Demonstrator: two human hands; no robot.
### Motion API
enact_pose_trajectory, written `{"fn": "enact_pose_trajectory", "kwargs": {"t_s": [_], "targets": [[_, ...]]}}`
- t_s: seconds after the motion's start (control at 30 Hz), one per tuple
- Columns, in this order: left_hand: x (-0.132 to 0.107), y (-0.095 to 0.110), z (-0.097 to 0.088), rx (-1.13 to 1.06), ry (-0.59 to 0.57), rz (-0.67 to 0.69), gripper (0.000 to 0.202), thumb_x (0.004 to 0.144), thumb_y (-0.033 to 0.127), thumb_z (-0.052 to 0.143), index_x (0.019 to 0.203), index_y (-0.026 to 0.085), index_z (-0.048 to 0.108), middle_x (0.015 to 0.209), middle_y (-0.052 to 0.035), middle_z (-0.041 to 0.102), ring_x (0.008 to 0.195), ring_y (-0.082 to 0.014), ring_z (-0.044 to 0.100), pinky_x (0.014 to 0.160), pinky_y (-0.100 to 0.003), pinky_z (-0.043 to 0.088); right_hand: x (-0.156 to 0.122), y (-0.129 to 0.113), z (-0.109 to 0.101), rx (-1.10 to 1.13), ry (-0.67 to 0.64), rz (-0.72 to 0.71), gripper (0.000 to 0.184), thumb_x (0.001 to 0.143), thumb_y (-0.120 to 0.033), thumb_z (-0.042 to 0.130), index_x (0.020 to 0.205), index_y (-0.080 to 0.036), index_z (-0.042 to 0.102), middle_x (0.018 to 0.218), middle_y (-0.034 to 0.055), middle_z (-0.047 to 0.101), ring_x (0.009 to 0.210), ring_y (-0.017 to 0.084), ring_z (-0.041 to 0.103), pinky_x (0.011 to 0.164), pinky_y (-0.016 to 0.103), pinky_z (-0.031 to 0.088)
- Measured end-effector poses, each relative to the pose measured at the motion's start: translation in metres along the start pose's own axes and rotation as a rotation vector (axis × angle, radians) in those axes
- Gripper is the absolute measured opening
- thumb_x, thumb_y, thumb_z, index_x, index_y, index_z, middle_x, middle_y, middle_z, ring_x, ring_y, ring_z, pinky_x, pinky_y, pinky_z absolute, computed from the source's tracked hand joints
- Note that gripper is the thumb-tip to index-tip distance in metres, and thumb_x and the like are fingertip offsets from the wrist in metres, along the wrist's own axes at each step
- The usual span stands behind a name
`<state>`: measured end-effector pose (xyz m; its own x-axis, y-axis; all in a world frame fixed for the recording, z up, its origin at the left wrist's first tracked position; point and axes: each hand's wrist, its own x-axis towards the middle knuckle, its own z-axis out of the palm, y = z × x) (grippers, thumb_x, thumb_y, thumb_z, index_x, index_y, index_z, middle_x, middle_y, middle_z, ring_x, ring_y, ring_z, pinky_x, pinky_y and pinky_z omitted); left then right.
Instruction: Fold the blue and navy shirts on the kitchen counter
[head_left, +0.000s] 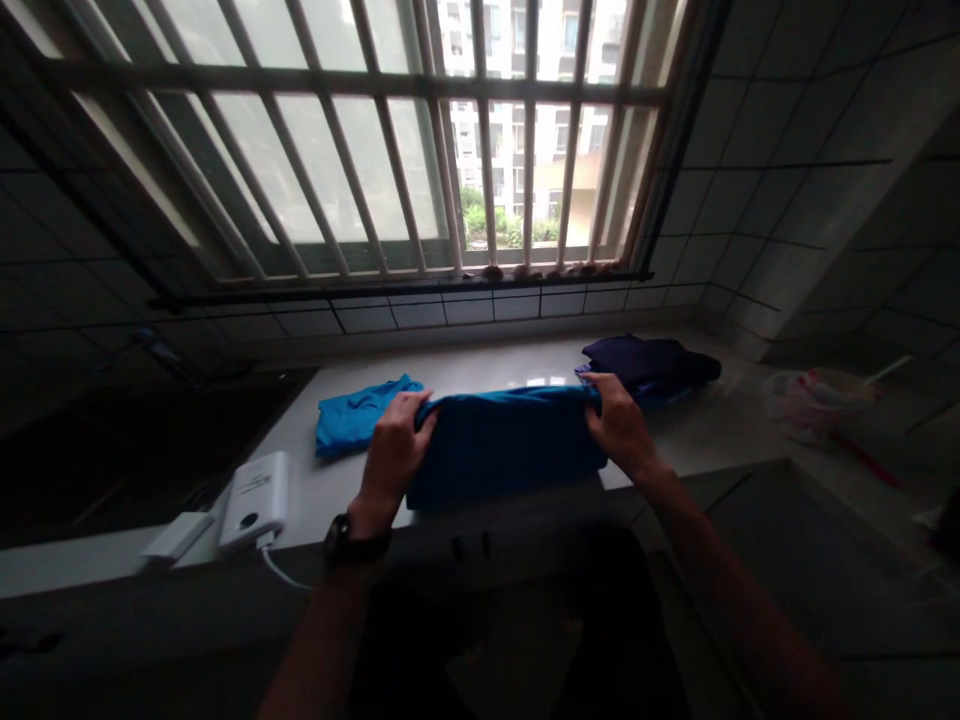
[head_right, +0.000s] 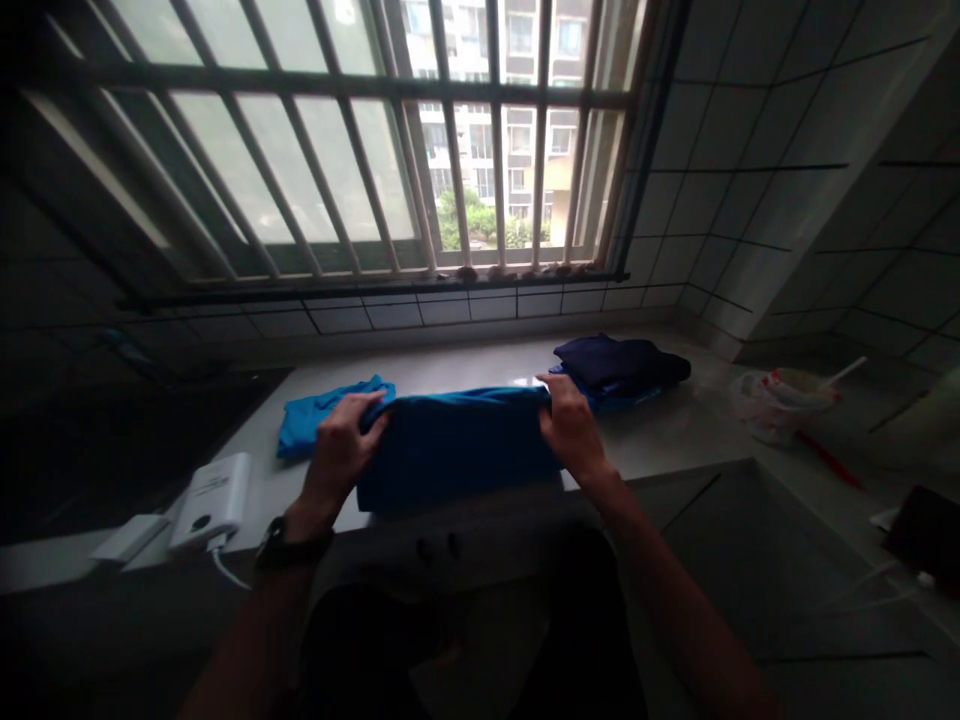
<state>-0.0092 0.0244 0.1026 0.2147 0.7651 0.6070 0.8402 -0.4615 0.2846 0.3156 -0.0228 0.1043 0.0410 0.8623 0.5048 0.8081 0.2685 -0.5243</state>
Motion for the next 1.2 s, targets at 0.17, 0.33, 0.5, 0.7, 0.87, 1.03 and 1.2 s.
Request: {"fn": "enact_pose_trajectory", "kwargs": {"t_s": [0.17,0.33,0.5,0.7,0.87,1.03,1.2], "targets": [[-0.017,-0.005,0.069,0.205,-0.345,-0.002,0.045,0.094,0.034,0.054,0.135,0.018,0.062,0.145,-0.0159,0.059,0.135,-0.0304,0.053,0.11,-0.045,0.046,-0.03,-0.004,0.073,-0.225,-0.339,-0.019,0.051,0.1,-0.029,0.047,0.15,-0.021,0.047,0.152,0.0137,0.051,0.142,0.03,0.046,0.114,0.051,0.039],[-0.073,-0.01,0.079,0.283,-0.392,-0.037,0.048,0.098,0.04,0.047,0.141,0.022,0.059,0.148,-0.0151,0.056,0.133,-0.032,0.055,0.104,-0.049,0.05,-0.068,0.015,0.105,-0.324,-0.479,-0.03,0.046,0.104,-0.031,0.038,0.148,-0.026,0.05,0.16,0.0101,0.041,0.15,0.032,0.034,0.117,0.063,0.029],[-0.098,0.025,0.057,0.332,-0.362,-0.072,0.057,0.096,0.052,0.05,0.141,0.018,0.059,0.138,-0.0188,0.062,0.121,-0.0353,0.059,0.095,-0.049,0.051,-0.032,0.039,0.1,-0.207,-0.548,-0.065,0.043,0.104,-0.03,0.038,0.144,-0.027,0.053,0.16,0.0071,0.043,0.15,0.027,0.034,0.119,0.061,0.026],[-0.096,0.034,0.036,0.153,-0.424,0.127,0.058,0.09,0.056,0.061,0.138,0.024,0.061,0.129,-0.0129,0.066,0.115,-0.0298,0.062,0.1,-0.045,0.047,0.007,0.032,0.091,-0.193,-0.468,-0.126,0.04,0.095,-0.012,0.044,0.125,-0.022,0.068,0.145,0.0117,0.059,0.14,0.03,0.048,0.117,0.061,0.029],[-0.12,0.006,0.046,0.19,-0.454,0.219,0.077,0.082,0.021,0.07,0.153,0.029,0.042,0.157,-0.0094,0.046,0.143,-0.0307,0.043,0.115,-0.048,0.036,-0.064,0.013,0.089,0.012,-0.503,-0.325,0.068,0.074,-0.004,0.054,0.14,-0.019,0.058,0.144,0.0126,0.059,0.133,0.027,0.054,0.113,0.046,0.04],[-0.126,0.011,0.052,0.263,-0.439,0.158,0.074,0.086,-0.004,0.044,0.15,0.033,0.046,0.153,-0.0071,0.053,0.139,-0.0253,0.051,0.103,-0.043,0.048,-0.129,0.004,0.115,-0.161,-0.303,-0.277,0.09,0.07,0.003,0.054,0.155,-0.022,0.039,0.162,0.0105,0.039,0.151,0.029,0.031,0.12,0.053,0.024],[-0.112,0.013,0.019,0.103,-0.61,0.125,0.059,0.088,-0.003,0.045,0.133,0.03,0.062,0.132,-0.0059,0.067,0.109,-0.0208,0.068,0.088,-0.033,0.055,-0.142,-0.006,0.124,-0.014,0.0,-0.34,0.05,0.082,0.001,0.052,0.124,-0.023,0.065,0.124,0.0091,0.071,0.12,0.026,0.062,0.106,0.045,0.044]]}}
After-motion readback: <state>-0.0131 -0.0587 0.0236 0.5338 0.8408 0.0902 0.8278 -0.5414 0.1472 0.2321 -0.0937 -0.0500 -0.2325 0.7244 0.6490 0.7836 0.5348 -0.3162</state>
